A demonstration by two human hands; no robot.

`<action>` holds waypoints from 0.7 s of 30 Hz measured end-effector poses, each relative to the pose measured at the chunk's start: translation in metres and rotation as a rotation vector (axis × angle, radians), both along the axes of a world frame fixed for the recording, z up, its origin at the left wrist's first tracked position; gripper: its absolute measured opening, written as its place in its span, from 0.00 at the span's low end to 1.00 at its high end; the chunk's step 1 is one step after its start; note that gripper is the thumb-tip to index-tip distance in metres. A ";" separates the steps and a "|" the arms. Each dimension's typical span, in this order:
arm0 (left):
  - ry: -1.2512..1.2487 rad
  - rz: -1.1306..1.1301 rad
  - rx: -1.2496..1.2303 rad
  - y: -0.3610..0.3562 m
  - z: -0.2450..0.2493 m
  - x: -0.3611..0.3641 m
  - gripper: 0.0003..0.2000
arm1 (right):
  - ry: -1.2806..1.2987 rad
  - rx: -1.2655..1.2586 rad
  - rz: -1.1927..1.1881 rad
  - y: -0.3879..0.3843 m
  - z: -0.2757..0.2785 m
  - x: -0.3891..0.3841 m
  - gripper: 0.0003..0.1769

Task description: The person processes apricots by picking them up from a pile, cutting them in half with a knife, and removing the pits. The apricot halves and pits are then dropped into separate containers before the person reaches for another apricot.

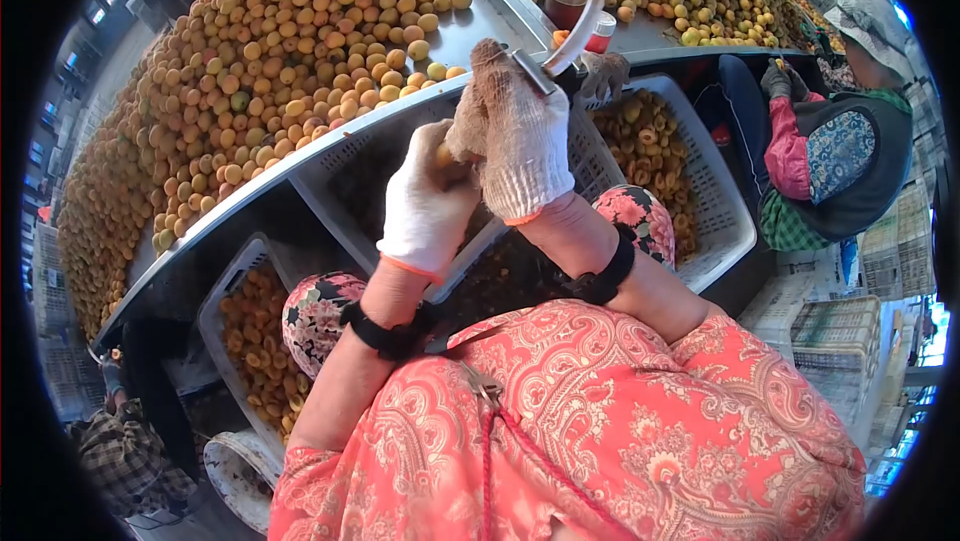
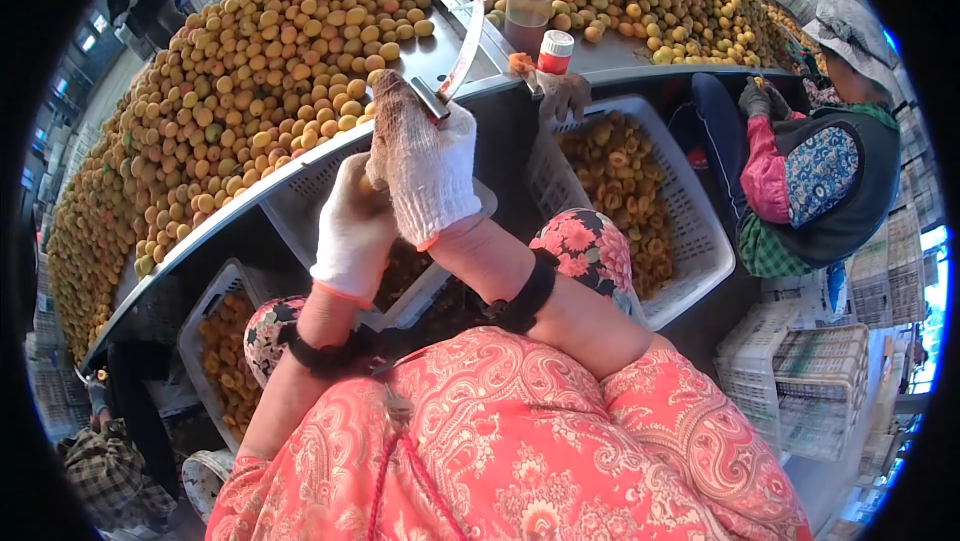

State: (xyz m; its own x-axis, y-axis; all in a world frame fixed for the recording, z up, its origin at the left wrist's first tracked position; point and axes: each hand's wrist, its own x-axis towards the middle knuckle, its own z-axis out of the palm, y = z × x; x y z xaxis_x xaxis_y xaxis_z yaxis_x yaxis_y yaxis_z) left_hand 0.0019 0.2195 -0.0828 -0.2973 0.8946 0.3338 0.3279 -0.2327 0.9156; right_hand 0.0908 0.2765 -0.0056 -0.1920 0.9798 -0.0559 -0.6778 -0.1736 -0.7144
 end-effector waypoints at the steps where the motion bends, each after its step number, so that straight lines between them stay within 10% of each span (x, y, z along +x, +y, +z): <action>1: -0.345 -0.141 -0.201 -0.011 0.023 0.001 0.20 | -0.034 0.007 0.041 0.001 0.000 0.002 0.14; 8: -1.341 -0.509 -0.473 -0.031 0.034 -0.027 0.19 | 0.012 0.045 0.272 0.006 -0.001 0.011 0.18; 12: -1.188 -0.298 -0.329 -0.036 0.051 -0.014 0.16 | -0.178 0.232 0.236 -0.003 0.011 0.033 0.09; 14: -1.297 -0.212 -0.327 -0.037 0.049 -0.011 0.15 | -0.769 1.186 -0.006 -0.010 -0.008 0.034 0.10; 15: -1.410 -0.121 -0.331 -0.037 0.046 -0.010 0.14 | -0.950 1.279 0.013 -0.015 -0.014 0.035 0.18; 21: -1.114 -0.080 -0.379 -0.038 0.027 -0.013 0.11 | -1.287 1.189 0.098 -0.035 -0.033 0.035 0.24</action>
